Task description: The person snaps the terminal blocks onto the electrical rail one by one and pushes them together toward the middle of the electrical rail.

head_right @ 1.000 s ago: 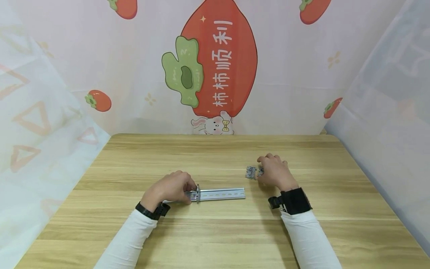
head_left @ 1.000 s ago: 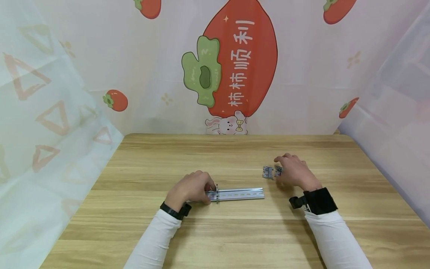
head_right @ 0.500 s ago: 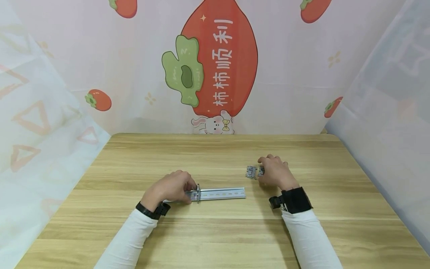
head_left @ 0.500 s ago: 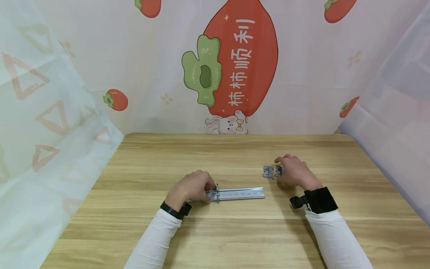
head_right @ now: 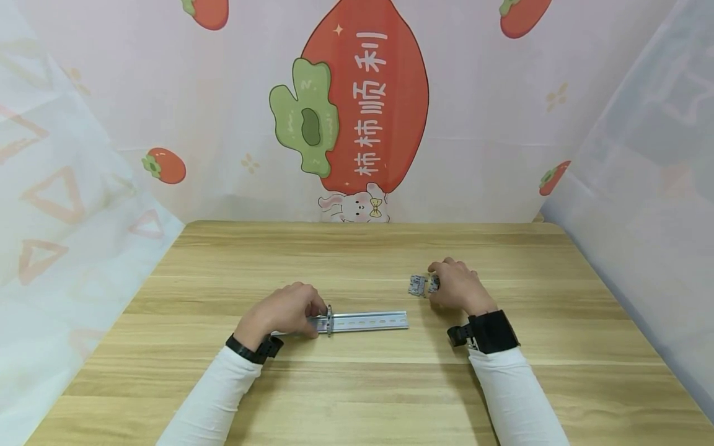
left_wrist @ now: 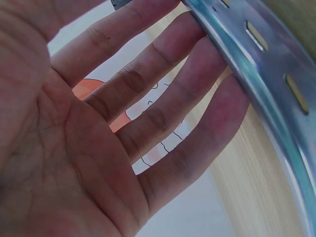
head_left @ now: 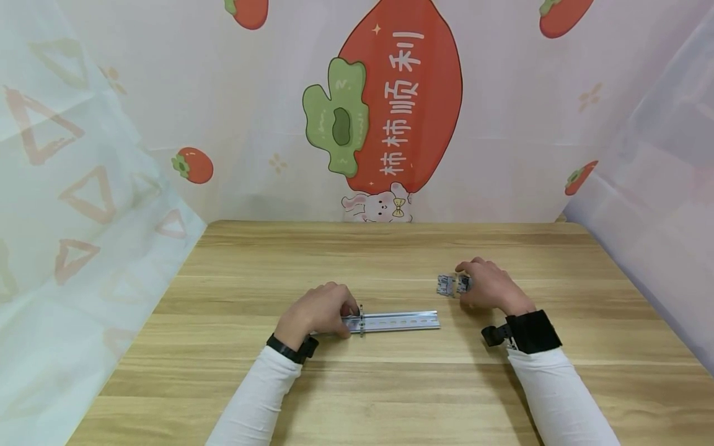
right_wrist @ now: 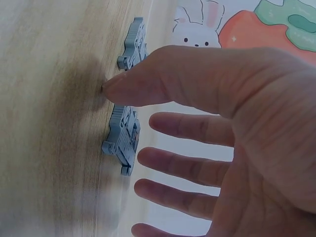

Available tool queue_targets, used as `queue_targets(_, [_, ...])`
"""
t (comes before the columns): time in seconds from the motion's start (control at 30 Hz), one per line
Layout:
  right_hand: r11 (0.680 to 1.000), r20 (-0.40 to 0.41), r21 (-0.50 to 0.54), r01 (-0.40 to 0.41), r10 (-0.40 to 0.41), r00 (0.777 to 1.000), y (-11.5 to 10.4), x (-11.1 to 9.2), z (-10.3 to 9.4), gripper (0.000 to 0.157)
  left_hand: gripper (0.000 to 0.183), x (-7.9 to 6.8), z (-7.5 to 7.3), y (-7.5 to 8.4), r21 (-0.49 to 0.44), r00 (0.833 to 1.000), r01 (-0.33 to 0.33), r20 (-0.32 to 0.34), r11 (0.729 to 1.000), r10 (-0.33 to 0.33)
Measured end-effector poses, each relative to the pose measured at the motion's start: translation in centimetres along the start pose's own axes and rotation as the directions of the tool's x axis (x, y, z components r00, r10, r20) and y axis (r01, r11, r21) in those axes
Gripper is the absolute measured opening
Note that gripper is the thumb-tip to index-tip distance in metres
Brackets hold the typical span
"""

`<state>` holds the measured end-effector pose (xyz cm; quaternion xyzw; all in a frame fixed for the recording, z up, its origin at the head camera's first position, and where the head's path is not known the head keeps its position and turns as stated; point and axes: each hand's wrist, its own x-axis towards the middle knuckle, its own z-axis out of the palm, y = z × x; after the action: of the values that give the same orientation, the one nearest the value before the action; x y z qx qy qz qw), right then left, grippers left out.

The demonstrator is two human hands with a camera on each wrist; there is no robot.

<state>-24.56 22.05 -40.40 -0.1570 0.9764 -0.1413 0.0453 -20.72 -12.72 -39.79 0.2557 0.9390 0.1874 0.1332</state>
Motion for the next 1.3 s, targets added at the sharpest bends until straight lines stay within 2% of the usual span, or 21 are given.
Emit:
queue_targets(0.57, [0.999,0.029,0.035,-0.008,0.007,1.0,0.03,0.23,0.15,0.055,0.03,-0.06,0.04,0.04,0.0,1.0,0.006,-0.004,1.0,-0.006])
queue_targets(1.3, [1.0,0.032,0.016,-0.001,0.001,0.999,-0.03,0.31,0.41,0.051,0.032,-0.02,0.01,-0.01,-0.001,1.0,0.006,-0.003,1.0,-0.006])
